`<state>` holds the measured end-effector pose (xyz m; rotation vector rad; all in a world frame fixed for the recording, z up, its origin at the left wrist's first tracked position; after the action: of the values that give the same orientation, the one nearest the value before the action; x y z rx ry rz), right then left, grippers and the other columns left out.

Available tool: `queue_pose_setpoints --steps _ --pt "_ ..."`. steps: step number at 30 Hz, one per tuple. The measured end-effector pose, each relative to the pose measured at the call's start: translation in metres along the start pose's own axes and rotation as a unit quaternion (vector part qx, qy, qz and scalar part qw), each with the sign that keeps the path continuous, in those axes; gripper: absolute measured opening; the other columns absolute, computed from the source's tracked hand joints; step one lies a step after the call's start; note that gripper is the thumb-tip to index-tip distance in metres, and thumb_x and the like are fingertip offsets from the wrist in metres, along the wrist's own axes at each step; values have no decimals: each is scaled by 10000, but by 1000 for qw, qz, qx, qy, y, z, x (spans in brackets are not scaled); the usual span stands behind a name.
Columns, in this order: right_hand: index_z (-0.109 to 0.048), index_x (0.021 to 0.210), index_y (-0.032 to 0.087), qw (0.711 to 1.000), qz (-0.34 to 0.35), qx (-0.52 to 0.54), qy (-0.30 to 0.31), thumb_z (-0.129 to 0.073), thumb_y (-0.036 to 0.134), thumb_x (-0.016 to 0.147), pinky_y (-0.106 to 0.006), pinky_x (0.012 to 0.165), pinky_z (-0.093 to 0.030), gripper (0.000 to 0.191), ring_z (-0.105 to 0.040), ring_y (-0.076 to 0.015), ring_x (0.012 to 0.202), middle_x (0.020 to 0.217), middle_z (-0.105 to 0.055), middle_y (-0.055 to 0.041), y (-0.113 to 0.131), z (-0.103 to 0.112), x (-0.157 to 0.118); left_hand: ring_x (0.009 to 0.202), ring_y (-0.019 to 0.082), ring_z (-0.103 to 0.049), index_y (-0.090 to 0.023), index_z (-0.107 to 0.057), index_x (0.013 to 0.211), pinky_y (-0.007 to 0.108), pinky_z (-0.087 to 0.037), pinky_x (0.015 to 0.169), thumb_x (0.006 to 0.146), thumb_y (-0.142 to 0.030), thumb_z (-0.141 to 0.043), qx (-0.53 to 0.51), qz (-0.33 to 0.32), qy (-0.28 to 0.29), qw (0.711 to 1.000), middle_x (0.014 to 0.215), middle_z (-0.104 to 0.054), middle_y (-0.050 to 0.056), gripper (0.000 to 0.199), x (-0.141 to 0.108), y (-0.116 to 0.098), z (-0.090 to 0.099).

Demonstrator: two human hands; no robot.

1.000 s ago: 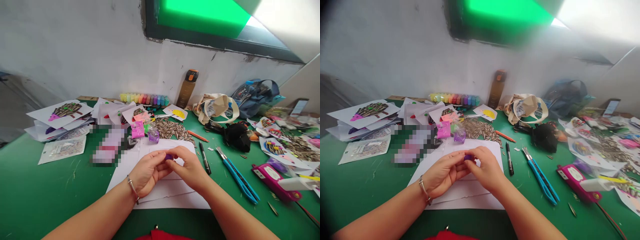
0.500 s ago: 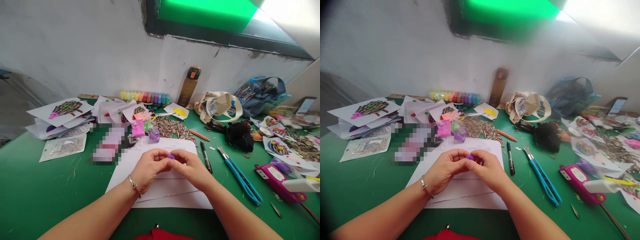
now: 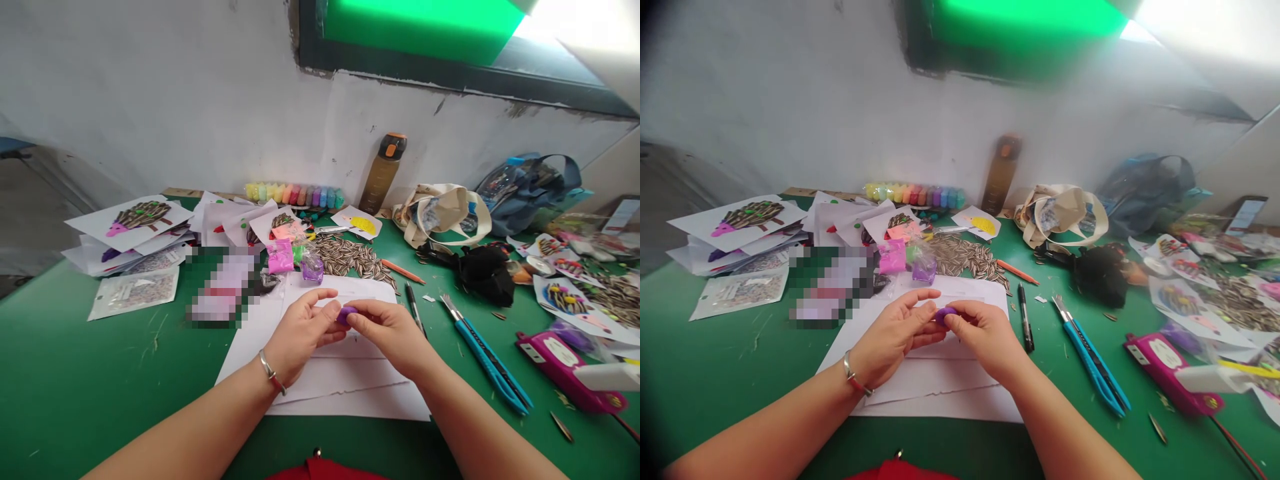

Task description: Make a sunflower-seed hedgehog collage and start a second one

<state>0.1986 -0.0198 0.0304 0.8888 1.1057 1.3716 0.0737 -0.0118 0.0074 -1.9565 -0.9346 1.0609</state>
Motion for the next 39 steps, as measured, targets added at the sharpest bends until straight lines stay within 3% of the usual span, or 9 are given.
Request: queue_pose_setpoints --steps 4,8,14,21,24,28,30,34,39 --pt "-713 977 211 999 -15 16 -42 -647 343 809 -341 819 -503 224 -647 -201 895 975 -719 -46 -4 7 -1 859 207 -689 -191 -530 1204 415 -523 866 728 -308 -799 3 -7 -11 1000 1044 -684 113 559 -1 -2 3" --pt "-635 1107 197 995 -42 87 -36 -676 370 782 -339 752 -521 371 -655 -190 808 901 -710 -47 -11 4 -2 815 190 -663 -147 -669 989 354 -526 793 687 -276 -812 56 -19 17 998 949 -693 93 359 0 -4 -2" --pt "-675 872 187 997 -42 63 -3 -650 355 803 -279 670 -499 184 -638 -151 707 742 -680 -11 -8 -5 -3 646 139 -612 -138 -683 761 271 -499 646 690 -258 -781 109 -41 10 993 686 -662 26 170 2 -8 0" --pt "-664 791 168 997 -53 62 -18 -631 392 825 -274 630 -494 228 -619 -139 632 635 -644 -5 -4 0 -3 701 163 -651 -139 -671 836 300 -528 686 721 -319 -767 102 -32 10 994 783 -667 41 234 3 -7 1" --pt "-652 1043 161 992 -82 95 18 -649 442 813 -305 642 -522 363 -645 -157 628 665 -661 -10 -9 -4 -4 700 150 -637 -140 -669 842 290 -524 690 739 -322 -758 96 -41 23 994 778 -666 36 227 3 -8 -1" --pt "-428 1347 230 986 -116 108 57 -664 515 791 -306 559 -521 668 -659 -167 610 805 -667 -12 -17 -8 -6 653 129 -604 -136 -681 807 253 -499 636 724 -300 -771 114 -52 27 992 725 -651 23 205 2 -10 -2" --pt "-525 1214 213 989 -102 94 51 -671 509 788 -273 539 -501 539 -643 -150 633 858 -660 -27 -16 -8 -5 649 134 -607 -135 -686 810 255 -498 628 720 -318 -774 125 -49 30 991 723 -655 28 222 2 -9 -3" --pt "-586 769 163 993 -61 91 43 -636 457 830 -224 507 -435 304 -537 -89 524 638 -593 15 -11 -9 -3 666 147 -627 -128 -672 883 280 -517 653 728 -395 -761 119 -38 33 992 754 -668 40 321 4 -6 -2" --pt "-556 701 169 992 -59 108 0 -644 437 821 -213 474 -395 307 -504 -78 479 592 -576 28 -13 -3 -2 693 163 -656 -137 -633 1005 309 -530 686 723 -435 -760 97 -13 33 995 764 -678 38 430 3 0 -1"
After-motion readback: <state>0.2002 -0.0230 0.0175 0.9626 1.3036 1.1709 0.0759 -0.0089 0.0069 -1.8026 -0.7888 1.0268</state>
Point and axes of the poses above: each hand's wrist, its own x-axis towards the middle knuckle, its own z-axis out of the back of the hand, y = z × x, the point moved 9 cm from there along x, towards the middle knuckle
